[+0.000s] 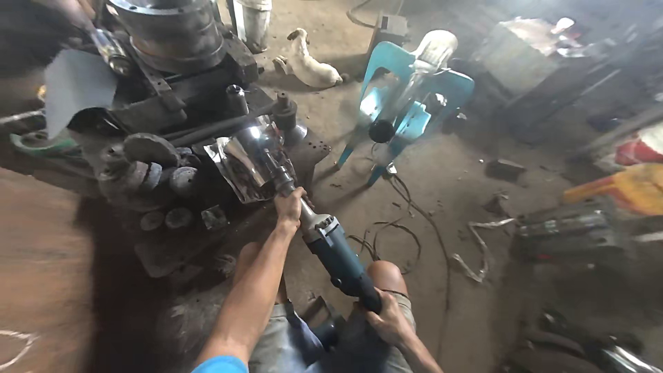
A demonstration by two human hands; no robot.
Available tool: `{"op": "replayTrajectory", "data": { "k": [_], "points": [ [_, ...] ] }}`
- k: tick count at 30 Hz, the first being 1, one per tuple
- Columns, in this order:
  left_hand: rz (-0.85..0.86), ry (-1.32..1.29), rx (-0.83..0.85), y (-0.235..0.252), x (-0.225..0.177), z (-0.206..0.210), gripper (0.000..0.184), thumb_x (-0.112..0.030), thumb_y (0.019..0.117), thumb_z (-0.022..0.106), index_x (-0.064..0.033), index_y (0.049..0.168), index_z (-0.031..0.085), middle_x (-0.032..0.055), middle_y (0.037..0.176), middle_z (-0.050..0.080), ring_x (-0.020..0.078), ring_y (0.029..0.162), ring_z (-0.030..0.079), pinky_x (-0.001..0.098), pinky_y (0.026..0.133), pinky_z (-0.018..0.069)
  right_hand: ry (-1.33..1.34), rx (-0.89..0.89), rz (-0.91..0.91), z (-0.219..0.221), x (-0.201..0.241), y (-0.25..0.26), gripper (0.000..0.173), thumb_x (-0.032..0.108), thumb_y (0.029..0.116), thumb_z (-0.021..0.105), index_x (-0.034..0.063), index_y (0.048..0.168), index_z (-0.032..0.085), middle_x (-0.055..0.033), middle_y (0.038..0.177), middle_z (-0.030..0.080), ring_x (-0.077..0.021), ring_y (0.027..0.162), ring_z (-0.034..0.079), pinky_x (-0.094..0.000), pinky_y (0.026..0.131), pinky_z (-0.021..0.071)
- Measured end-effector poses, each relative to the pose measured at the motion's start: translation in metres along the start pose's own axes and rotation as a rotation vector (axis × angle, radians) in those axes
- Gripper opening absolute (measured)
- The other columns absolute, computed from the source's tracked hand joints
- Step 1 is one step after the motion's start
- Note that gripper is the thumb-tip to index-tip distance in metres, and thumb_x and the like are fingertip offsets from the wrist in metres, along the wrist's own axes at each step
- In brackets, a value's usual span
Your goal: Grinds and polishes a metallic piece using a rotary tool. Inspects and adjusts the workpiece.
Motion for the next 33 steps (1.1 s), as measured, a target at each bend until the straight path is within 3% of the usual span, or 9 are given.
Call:
{"op": "replayTrajectory", "data": {
  "k": [4, 8, 11, 17, 26, 33],
  "points": [
    [0.037, -0.060, -0.020, -0.004, -0.001, -0.022, 0.013, -0.009, 0.0900, 0.064, -0.0017, 0.099, 0.058, 0.0106, 0.066, 0.064, 0.0238, 0.054, 0.065, 0.0412, 0.054, 0.0602, -0.107, 0.003, -0.051, 0.004, 0.008, -0.002, 0.036, 0.042, 0.0833, 0.076, 0.0168, 0.108, 0.074, 0.0011, 0.089, 0.075, -0.0113, 0.085, 0.072, -0.0420, 0.082, 0.0602],
    [0.080, -0.118, -0.018, -0.003, 0.003, -0.040, 0.007, -0.005, 0.0917, 0.059, 0.0003, 0.089, 0.057, 0.0121, 0.064, 0.063, 0.0249, 0.052, 0.064, 0.0416, 0.054, 0.0604, -0.194, 0.018, -0.033, 0.008, 0.014, -0.005, 0.037, 0.044, 0.0846, 0.075, 0.0162, 0.108, 0.072, -0.0013, 0.087, 0.074, -0.0152, 0.084, 0.073, -0.0455, 0.080, 0.0596],
    [0.085, -0.119, -0.015, -0.005, 0.002, -0.037, 0.007, -0.005, 0.0932, 0.057, -0.0007, 0.088, 0.057, 0.0106, 0.063, 0.062, 0.0235, 0.052, 0.063, 0.0408, 0.055, 0.0601, -0.198, 0.016, -0.037, 0.008, 0.010, -0.003, 0.038, 0.044, 0.0847, 0.075, 0.0156, 0.110, 0.073, -0.0025, 0.088, 0.075, -0.0173, 0.085, 0.073, -0.0477, 0.081, 0.0593],
    [0.044, -0.075, 0.000, -0.002, 0.001, -0.018, 0.008, -0.008, 0.0900, 0.062, -0.0031, 0.095, 0.057, 0.0092, 0.064, 0.062, 0.0227, 0.052, 0.064, 0.0404, 0.053, 0.0592, -0.095, -0.026, -0.074, 0.004, 0.007, -0.002, 0.036, 0.042, 0.0824, 0.077, 0.0164, 0.107, 0.074, 0.0012, 0.087, 0.074, -0.0103, 0.083, 0.072, -0.0410, 0.080, 0.0601],
    [-0.033, 0.004, 0.016, 0.005, 0.006, 0.015, 0.024, -0.013, 0.0858, 0.070, -0.0076, 0.107, 0.059, 0.0081, 0.073, 0.063, 0.0208, 0.056, 0.064, 0.0386, 0.052, 0.0582, 0.048, -0.006, 0.030, -0.003, -0.007, 0.006, 0.027, 0.040, 0.0798, 0.078, 0.0198, 0.098, 0.074, 0.0052, 0.082, 0.073, -0.0088, 0.076, 0.070, -0.0396, 0.074, 0.0611],
    [-0.009, 0.015, 0.012, 0.002, 0.007, 0.004, 0.031, -0.016, 0.0849, 0.071, -0.0075, 0.113, 0.061, 0.0099, 0.080, 0.065, 0.0223, 0.061, 0.064, 0.0400, 0.055, 0.0574, 0.027, -0.033, -0.013, 0.000, -0.007, 0.002, 0.028, 0.037, 0.0792, 0.079, 0.0178, 0.099, 0.075, 0.0035, 0.084, 0.074, -0.0093, 0.077, 0.071, -0.0390, 0.076, 0.0617]
  ]
}}
Point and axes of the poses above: each hand's wrist, its own y-axis towards the middle knuckle, its own z-axis out of the palm, x = y × z, the point moved 8 cm from there along y, towards the middle knuckle
